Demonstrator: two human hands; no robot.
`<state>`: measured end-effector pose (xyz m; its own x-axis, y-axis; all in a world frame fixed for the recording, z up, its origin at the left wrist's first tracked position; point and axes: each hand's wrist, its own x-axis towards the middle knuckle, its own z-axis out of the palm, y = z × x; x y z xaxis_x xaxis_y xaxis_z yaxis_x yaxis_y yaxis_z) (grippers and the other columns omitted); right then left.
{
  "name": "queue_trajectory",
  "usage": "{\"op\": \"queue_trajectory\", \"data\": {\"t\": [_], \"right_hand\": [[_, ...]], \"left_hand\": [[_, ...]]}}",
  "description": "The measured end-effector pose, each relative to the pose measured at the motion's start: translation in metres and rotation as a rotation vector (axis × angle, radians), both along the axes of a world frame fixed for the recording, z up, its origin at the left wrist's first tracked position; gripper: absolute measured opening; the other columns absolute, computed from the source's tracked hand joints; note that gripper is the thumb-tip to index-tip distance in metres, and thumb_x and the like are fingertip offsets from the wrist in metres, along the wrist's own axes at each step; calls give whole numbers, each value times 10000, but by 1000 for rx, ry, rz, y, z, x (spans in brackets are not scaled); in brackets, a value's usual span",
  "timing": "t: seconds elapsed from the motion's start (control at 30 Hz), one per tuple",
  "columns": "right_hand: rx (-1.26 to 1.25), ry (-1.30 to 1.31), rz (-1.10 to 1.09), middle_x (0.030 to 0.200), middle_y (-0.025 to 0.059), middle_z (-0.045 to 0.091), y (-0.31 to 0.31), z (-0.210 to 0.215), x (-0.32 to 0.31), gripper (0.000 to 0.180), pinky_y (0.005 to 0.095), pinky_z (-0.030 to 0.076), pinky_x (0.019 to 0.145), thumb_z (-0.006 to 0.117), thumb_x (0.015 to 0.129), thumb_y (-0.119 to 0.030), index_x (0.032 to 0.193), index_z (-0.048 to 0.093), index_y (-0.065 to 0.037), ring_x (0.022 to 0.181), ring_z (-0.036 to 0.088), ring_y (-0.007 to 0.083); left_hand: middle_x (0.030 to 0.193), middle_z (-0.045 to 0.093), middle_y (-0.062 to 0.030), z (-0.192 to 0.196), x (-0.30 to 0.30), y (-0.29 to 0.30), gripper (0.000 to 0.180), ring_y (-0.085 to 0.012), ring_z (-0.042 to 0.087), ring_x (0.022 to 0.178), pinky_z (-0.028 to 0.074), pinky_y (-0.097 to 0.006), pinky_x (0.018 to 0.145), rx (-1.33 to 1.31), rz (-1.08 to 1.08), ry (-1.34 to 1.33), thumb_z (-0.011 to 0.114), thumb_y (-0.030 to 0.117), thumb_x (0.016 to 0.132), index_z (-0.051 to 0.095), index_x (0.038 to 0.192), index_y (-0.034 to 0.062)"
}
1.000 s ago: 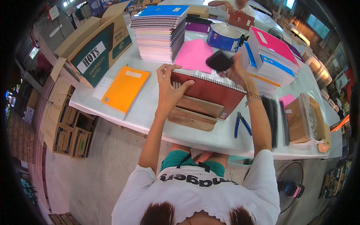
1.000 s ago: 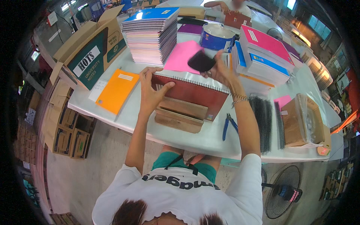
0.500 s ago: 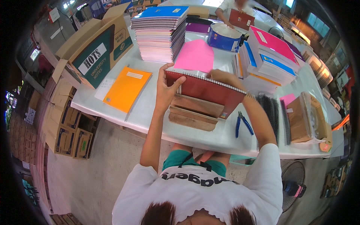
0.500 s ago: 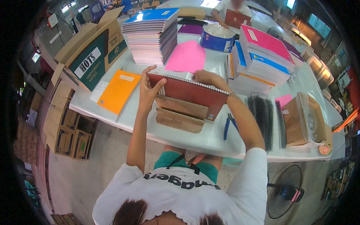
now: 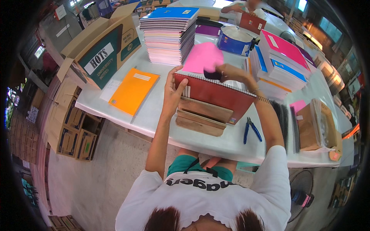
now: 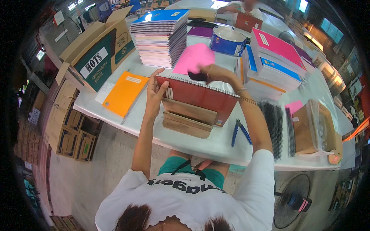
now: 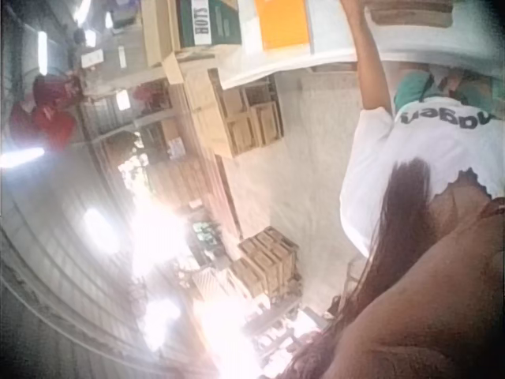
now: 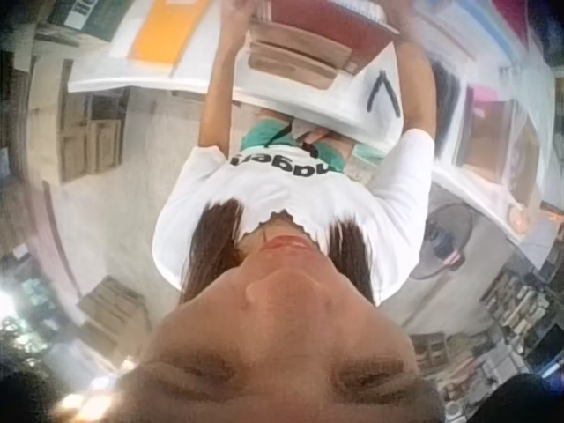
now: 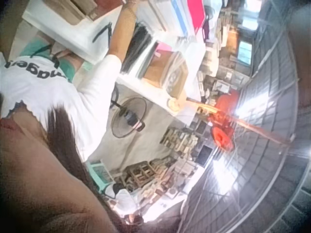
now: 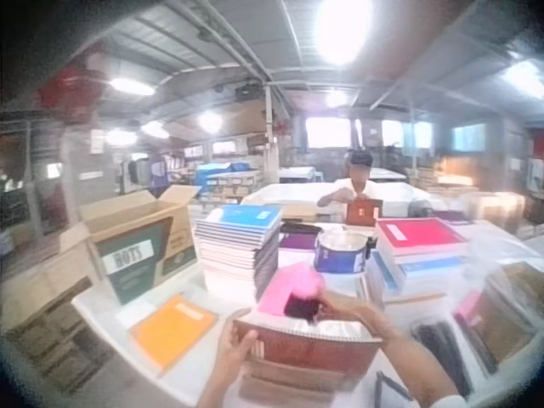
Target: The person binds notebooks by threading a spiral coil through the punched holes by hand, uses pliers to cut the excess coil, and then bends the end of the wire to secure it.
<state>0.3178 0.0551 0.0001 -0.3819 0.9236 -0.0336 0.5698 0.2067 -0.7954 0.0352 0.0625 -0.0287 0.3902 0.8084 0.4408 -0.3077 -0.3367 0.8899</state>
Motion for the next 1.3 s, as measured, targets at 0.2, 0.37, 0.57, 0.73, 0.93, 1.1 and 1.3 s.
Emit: {"op": "queue_trajectory", "data": {"t": [0.2, 0.37, 0.57, 0.73, 0.93, 1.1, 1.3], "right_hand": [[-180, 246, 58, 1061, 57, 596, -1, 24, -39, 593, 326, 509, 773, 428, 947, -560, 1080, 578, -2, 926, 556, 153], [-292, 504, 56, 1014, 63, 615, 8, 17, -18, 608, 329, 504, 763, 438, 927, -586, 1090, 581, -18, 893, 571, 161], [-211, -476, -90, 918, 117, 625, 16, 32, -56, 724, 340, 520, 735, 560, 813, -664, 1025, 616, 26, 869, 602, 165], [-339, 904, 102, 930, 73, 636, 5, 30, -38, 639, 309, 468, 728, 451, 907, -617, 1150, 558, -36, 819, 587, 176], [-255, -198, -113, 895, 84, 609, 17, 25, -53, 600, 325, 517, 697, 445, 928, -571, 1098, 566, -8, 766, 589, 167], [-44, 96, -113, 764, 31, 553, 10, 0, -45, 531, 292, 463, 706, 455, 946, -505, 1027, 611, -4, 719, 530, 131], [74, 15, -562, 914, 126, 621, -43, -32, -15, 496, 317, 440, 781, 559, 914, -456, 1013, 621, 26, 854, 555, 202]], "left_hand": [[1162, 501, -58, -1, -6, 2, 481, -136, 455, 1064, 337, -264, 949, -22, -19, -11, 615, 178, 904, 438, 1337, 66], [1072, 527, -30, -3, 1, 5, 521, -108, 490, 962, 390, -234, 867, 28, 35, -6, 639, 224, 896, 443, 1359, 86], [1081, 527, -33, 5, -3, -4, 537, -111, 493, 954, 393, -241, 891, -26, 5, -38, 636, 248, 898, 443, 1374, 94], [1288, 501, -80, 2, -7, -4, 511, -122, 518, 1043, 406, -265, 938, -42, 15, -9, 569, 126, 929, 402, 1409, 71], [1144, 547, -43, 12, -7, -12, 560, -126, 511, 1005, 397, -257, 924, -110, 7, -28, 607, 257, 910, 414, 1414, 108], [1173, 554, -66, 12, -5, -9, 466, -104, 527, 981, 423, -233, 888, -33, 8, -24, 568, 128, 937, 435, 1379, 64], [952, 537, 1, -1, -18, -13, 382, -81, 501, 893, 424, -245, 821, -113, 97, -78, 654, 177, 890, 535, 1239, 79]]}}
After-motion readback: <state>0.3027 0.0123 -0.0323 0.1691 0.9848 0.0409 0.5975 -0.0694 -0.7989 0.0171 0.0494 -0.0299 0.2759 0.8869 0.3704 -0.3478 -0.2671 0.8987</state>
